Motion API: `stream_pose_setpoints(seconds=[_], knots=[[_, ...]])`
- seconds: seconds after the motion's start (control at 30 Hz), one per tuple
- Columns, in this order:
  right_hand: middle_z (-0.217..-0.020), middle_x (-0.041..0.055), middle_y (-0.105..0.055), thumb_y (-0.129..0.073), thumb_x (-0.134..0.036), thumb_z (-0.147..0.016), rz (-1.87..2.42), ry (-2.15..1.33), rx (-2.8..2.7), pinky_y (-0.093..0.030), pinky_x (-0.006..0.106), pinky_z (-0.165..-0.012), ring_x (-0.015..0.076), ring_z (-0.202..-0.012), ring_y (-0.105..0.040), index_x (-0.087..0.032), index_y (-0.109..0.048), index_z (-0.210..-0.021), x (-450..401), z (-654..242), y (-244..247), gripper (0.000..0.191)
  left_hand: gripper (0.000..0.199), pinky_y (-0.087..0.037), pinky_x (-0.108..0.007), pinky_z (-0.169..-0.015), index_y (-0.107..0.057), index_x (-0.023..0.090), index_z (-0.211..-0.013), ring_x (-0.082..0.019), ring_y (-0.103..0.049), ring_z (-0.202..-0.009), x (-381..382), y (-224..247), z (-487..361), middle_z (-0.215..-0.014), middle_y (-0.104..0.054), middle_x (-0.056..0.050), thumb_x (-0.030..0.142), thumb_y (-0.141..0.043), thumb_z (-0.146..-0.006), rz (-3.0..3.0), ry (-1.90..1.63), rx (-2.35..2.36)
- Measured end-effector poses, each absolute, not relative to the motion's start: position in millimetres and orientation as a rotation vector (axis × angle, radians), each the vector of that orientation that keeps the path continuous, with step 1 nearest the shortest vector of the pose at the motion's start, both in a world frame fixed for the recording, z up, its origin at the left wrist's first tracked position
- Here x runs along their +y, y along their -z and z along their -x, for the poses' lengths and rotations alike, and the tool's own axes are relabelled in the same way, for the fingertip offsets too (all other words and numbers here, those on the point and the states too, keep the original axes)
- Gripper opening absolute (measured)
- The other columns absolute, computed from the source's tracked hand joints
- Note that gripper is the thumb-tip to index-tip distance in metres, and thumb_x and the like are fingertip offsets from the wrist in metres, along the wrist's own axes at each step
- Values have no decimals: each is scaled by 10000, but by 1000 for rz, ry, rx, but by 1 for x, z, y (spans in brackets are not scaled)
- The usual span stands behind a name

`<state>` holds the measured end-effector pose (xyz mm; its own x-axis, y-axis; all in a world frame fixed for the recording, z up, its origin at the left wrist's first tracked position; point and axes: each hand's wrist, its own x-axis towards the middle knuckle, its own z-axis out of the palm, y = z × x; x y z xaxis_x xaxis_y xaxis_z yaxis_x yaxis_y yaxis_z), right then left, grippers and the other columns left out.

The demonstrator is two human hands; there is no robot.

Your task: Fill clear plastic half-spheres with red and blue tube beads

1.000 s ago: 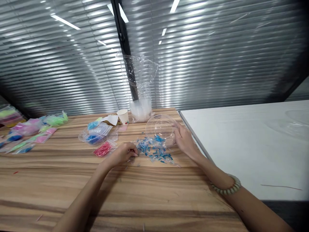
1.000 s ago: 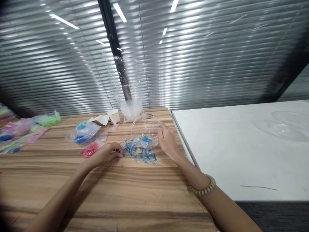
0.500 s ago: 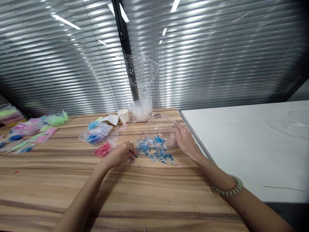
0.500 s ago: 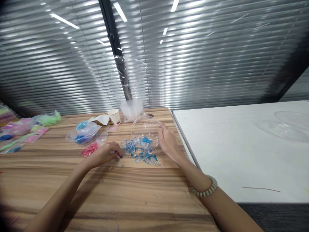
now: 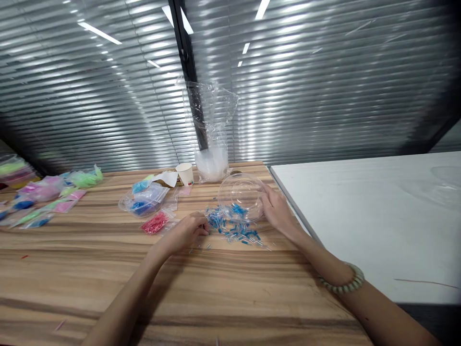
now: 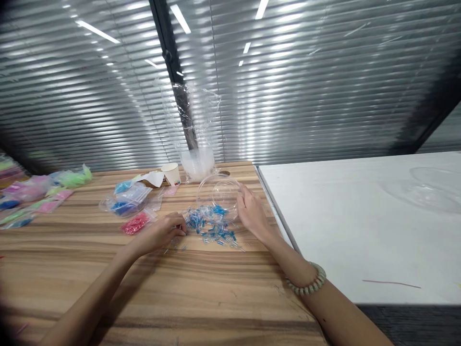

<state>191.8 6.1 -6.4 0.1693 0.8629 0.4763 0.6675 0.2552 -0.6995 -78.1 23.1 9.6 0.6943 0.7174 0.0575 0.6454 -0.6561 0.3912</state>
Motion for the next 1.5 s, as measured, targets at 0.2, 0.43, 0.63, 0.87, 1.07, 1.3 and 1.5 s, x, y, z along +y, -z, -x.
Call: stream_pose_setpoints(seconds=[0.2,0.43,0.63,0.87,1.07,1.3,1.5], knots=[[-1149,75,-654,-321,-180,-853,1417,-247,-1559,-449,437,-928,249,-1057,-591,-181,-520,-1293,9,-193,11,482,156,-429,-237,-667,-556,176,-813,-135,-565,-718,19,-12,75,-784,-625,-5,126,-410,-832,-2498,-537,1070],[-1217,79,-616,-318,-178,-830,1365,-262,-1628,-427,432,-977,233,-1121,-564,-152,-507,-1293,8,-189,13,502,150,-452,-242,-696,-599,167,-779,-133,-590,-746,15,-6,63,-772,-643,-28,199,-485,-870,-2570,-828,915],[-1218,31,-612,-320,-140,-809,1265,-358,-1759,-460,398,-947,208,-1105,-576,-209,-483,-1313,2,-185,8,534,188,-481,-252,-724,-641,178,-821,-132,-615,-788,10,-6,60,-814,-674,-48,237,-482,-902,-2643,-1009,855],[-1271,38,-571,-327,-143,-803,1226,-360,-1790,-466,396,-937,200,-1034,-614,-222,-463,-1335,0,-184,7,555,186,-472,-257,-728,-650,189,-867,-136,-610,-817,15,-2,63,-851,-692,-49,205,-470,-910,-2919,-977,812],[-1273,57,-569,-326,-166,-811,1244,-371,-1767,-495,392,-898,194,-919,-653,-203,-431,-1364,0,-184,8,564,166,-468,-303,-769,-649,192,-927,-170,-562,-897,17,-5,63,-1073,-641,-80,185,-487,-897,-3097,-960,934],[-1276,85,-571,-335,-153,-803,1294,-427,-1723,-537,381,-813,159,-696,-663,-191,-347,-1418,3,-184,9,617,246,-486,-281,-743,-574,198,-1115,-163,-552,-944,19,-8,68,-1213,-527,-128,159,-484,-889,-3079,-1108,920],[-1292,67,-561,-351,-148,-810,1269,-331,-1716,-485,407,-927,200,-953,-643,-207,-321,-1432,6,-187,13,625,194,-481,-298,-748,-588,188,-1046,-159,-577,-897,22,-8,71,-1085,-594,-104,163,-465,-898,-3084,-1042,916]])
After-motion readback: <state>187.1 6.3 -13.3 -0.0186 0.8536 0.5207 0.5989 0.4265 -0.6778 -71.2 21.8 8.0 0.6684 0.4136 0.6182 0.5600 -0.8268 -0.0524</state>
